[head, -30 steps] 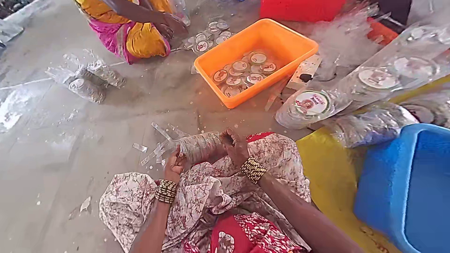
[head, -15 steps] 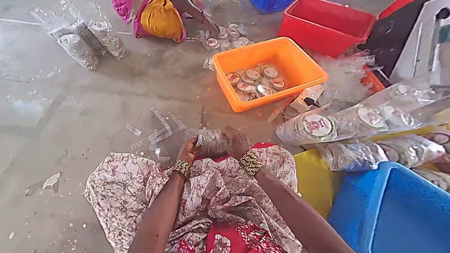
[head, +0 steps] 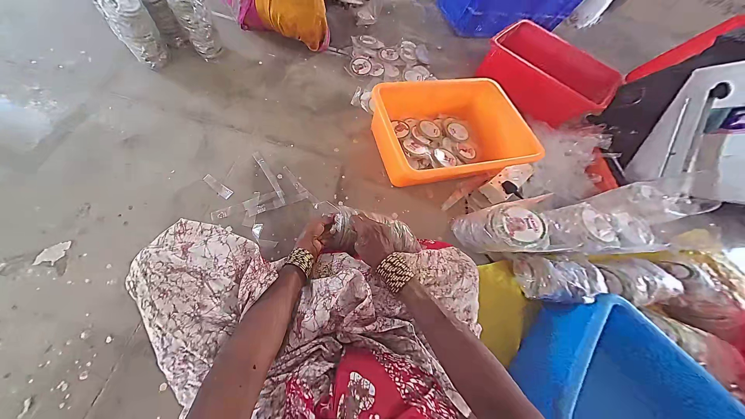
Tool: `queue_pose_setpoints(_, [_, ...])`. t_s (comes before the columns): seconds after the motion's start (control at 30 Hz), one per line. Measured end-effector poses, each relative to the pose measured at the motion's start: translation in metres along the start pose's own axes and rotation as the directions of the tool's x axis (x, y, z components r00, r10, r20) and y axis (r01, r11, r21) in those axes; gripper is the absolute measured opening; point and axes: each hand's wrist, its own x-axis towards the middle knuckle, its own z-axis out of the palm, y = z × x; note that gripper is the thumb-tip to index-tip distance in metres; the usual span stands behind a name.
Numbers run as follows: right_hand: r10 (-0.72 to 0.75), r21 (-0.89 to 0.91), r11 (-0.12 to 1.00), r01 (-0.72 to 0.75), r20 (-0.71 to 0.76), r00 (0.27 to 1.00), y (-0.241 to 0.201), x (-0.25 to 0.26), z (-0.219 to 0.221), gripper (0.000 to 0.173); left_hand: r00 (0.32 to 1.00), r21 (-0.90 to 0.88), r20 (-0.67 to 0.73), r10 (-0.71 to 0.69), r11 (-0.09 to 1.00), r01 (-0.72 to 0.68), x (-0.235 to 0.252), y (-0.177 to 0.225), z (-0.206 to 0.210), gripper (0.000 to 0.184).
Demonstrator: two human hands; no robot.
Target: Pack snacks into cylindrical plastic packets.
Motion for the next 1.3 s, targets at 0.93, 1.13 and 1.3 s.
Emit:
queue_pose_setpoints(0.93, [0.201, 0.142, 0.975, -0.170, -0.254, 0.946, 0.052, -0.031, -0.018, 0.023, 0.999, 0.092, 0.017, -0.036, 0.995, 0.034, 0.002, -0.003, 0.001, 0.030])
queue_pose_setpoints(1.13, [0.192, 0.081, 0.980, -0.179, -0.196, 0.962, 0.069, -0.035, -0.007, 0.023, 0.999, 0.108, 0.013, -0.031, 0.994, 0.029, 0.001, -0.001, 0.004, 0.029])
queue_pose_setpoints(1.3, [0.226, 0.085, 0.974, -0.210, -0.384, 0.895, 0.070, -0.048, -0.017, 0.022, 0.999, 0.099, -0.007, -0.036, 0.994, 0.036, 0.002, -0.003, -0.001, 0.025])
